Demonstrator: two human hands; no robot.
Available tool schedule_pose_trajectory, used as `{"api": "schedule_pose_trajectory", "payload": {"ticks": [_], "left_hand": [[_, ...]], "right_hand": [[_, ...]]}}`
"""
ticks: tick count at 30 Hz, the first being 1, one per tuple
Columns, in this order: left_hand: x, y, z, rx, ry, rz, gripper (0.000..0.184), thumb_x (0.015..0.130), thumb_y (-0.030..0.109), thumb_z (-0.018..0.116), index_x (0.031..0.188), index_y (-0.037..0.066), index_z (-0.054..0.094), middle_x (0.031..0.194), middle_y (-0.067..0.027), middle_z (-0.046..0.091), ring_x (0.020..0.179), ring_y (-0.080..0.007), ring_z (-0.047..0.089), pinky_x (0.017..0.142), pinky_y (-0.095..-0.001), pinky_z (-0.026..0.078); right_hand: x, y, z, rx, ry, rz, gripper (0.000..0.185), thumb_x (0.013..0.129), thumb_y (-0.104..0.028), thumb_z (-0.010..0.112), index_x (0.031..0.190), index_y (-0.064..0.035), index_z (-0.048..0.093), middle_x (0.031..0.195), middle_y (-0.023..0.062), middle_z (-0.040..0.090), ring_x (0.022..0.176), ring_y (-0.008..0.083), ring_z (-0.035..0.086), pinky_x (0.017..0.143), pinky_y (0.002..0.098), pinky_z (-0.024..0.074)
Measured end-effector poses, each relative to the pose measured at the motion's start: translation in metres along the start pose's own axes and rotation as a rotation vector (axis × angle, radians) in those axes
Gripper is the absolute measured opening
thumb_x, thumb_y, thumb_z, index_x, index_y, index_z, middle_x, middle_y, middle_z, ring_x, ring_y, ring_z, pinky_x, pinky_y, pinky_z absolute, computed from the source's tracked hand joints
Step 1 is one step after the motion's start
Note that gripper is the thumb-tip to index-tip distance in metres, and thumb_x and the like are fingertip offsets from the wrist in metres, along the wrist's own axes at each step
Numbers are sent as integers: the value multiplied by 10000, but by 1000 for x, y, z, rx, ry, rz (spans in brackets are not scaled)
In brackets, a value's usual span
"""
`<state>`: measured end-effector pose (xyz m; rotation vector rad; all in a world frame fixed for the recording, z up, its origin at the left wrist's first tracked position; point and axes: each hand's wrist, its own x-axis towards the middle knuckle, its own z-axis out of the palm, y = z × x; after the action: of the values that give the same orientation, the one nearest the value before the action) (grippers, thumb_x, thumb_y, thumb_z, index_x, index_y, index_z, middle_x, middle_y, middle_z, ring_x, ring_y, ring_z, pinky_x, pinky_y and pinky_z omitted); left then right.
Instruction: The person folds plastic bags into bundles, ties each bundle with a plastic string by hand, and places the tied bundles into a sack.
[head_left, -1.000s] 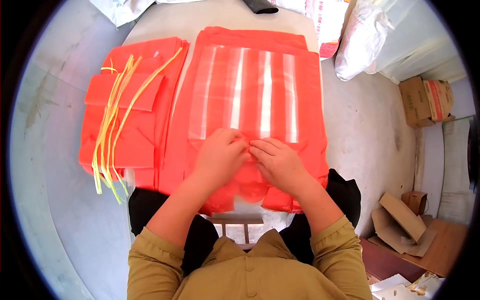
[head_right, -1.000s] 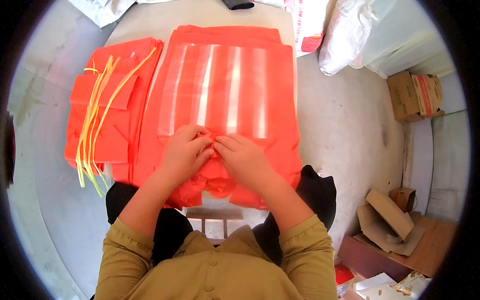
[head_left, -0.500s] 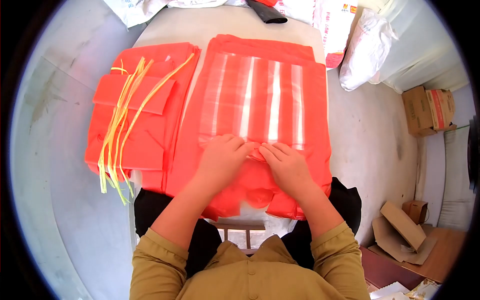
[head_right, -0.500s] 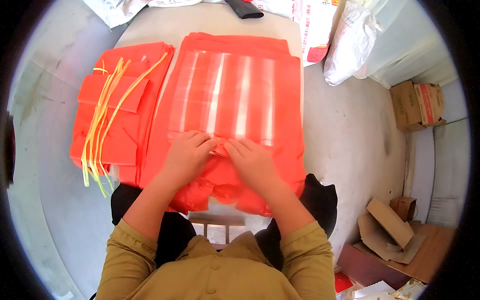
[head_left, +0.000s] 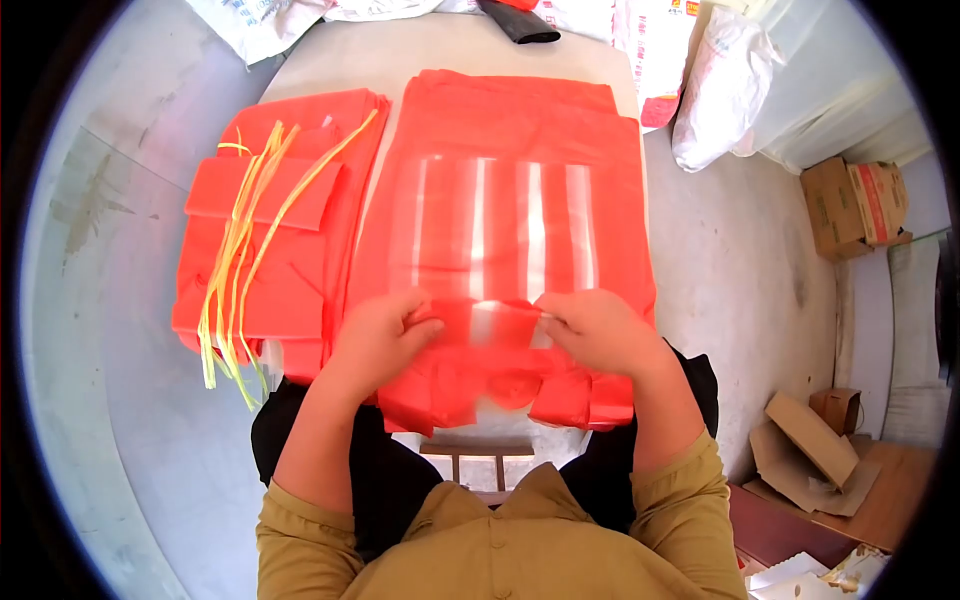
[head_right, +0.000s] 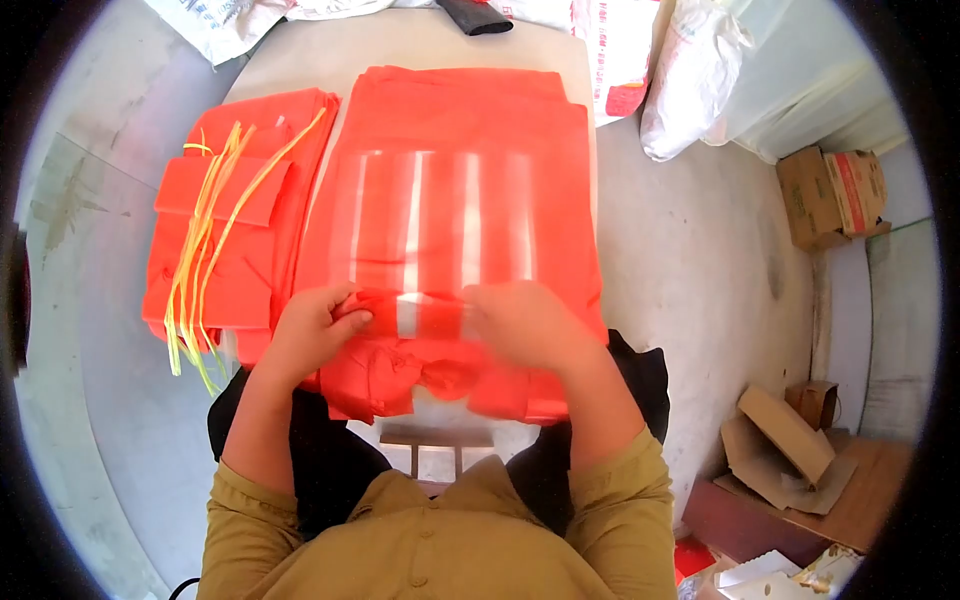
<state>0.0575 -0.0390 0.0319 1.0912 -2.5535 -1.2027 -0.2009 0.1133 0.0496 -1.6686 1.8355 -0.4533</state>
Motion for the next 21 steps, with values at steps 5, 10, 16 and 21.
{"api": "schedule_pose_trajectory", "payload": {"ticks": [5, 10, 16, 21], "left_hand": [[4, -16, -2, -90, -10, -102, 221, 920, 206, 708, 1003, 2, 683, 832, -196, 662, 775, -371, 658, 685, -435, 500], [14, -18, 8, 63, 65, -103, 253, 947, 245, 663, 919, -6, 654, 825, -226, 660, 790, -403, 654, 689, -481, 497], [21, -22, 17, 140, 153, -71, 254, 967, 265, 658, 926, 16, 637, 799, -230, 642, 776, -424, 640, 667, -494, 476], [21, -18, 23, 165, 228, -91, 249, 962, 267, 654, 890, 32, 621, 779, -206, 656, 769, -412, 655, 665, -511, 488]], "right_hand": [[24, 17, 6, 116, -4, 143, 211, 950, -212, 622, 908, -6, 624, 756, 172, 614, 694, 335, 601, 643, 421, 489], [33, 25, 10, 117, 32, 268, 231, 941, -233, 657, 1015, -14, 666, 829, 125, 660, 732, 249, 633, 639, 383, 509], [4, 27, -2, 228, 168, 351, 343, 925, -183, 702, 1229, -35, 639, 951, 94, 695, 824, 191, 652, 731, 333, 541], [-30, 45, -3, 327, 211, 393, 347, 928, -95, 683, 1258, -36, 593, 919, 67, 666, 817, 157, 619, 764, 320, 525]]}}
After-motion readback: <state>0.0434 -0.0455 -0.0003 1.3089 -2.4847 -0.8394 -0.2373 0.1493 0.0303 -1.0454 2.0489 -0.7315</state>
